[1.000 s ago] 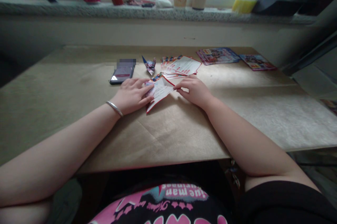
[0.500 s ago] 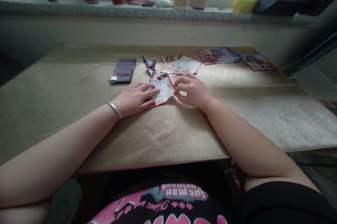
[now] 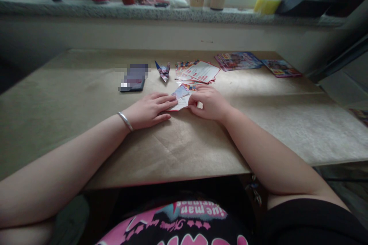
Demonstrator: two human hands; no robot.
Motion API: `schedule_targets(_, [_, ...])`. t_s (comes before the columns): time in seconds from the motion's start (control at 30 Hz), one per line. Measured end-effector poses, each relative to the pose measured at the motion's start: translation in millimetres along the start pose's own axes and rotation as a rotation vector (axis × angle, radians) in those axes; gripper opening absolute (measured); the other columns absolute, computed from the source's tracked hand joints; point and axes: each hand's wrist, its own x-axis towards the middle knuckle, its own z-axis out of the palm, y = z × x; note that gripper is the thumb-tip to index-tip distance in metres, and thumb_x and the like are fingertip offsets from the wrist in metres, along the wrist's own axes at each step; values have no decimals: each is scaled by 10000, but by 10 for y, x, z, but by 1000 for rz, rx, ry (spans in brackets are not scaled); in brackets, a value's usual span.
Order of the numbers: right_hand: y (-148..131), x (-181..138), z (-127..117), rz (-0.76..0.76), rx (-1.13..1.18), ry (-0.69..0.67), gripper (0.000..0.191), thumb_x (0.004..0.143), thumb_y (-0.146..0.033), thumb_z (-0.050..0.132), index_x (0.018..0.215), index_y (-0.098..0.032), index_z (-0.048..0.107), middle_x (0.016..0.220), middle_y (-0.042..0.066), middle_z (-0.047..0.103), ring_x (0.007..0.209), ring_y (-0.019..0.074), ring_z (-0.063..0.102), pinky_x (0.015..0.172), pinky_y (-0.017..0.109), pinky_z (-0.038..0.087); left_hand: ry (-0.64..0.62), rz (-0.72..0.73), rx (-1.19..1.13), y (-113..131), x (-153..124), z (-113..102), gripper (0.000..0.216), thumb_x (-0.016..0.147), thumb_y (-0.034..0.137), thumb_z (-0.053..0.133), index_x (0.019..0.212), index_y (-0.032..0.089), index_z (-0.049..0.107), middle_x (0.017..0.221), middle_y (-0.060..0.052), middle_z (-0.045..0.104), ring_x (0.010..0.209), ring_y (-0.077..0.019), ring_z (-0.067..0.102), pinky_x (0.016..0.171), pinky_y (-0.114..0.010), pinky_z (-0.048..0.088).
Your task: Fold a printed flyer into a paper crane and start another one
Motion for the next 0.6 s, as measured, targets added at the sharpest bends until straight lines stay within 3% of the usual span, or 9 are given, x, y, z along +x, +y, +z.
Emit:
schedule_targets(0.07, [-4,-6,0,81,38,-17,73,801,-227,592,745,-213,637,685,14,669,670,161,603,767,335,483,-19,-14,-13,10,-4,11,549,982,489,404,1452,212,465,1516,-108,421,1342,-311,408,1151,-475,289])
schedule_targets(0.2, [-2,-28,40,286,167,-64,85,818,-252,565,788,-200,625,683,2,633,606,127,533,588,256,414,-30,-57,-43,47,4,26,588,961,530,419,1463,226,448,1402,-133,479,1302,-300,427,1147,-463,300])
schedule_targets(0.4, [12,-9,112,458,278,-102,118,826,-301,559,786,-193,586,619,-28,551,536,106,435,549,257,348,-16,-13,-105,63,31,-29,539,962,496,432,1418,215,493,1365,-127,530,1271,-292,453,1122,-463,344])
schedule_targets(0.6, [68,-16,121,506,297,-90,144,824,-338,557,776,-202,564,595,-32,524,543,118,445,543,263,333,6,50,-244,15,15,-49,437,972,431,423,1299,201,599,1376,-123,543,1277,-267,482,1128,-449,360])
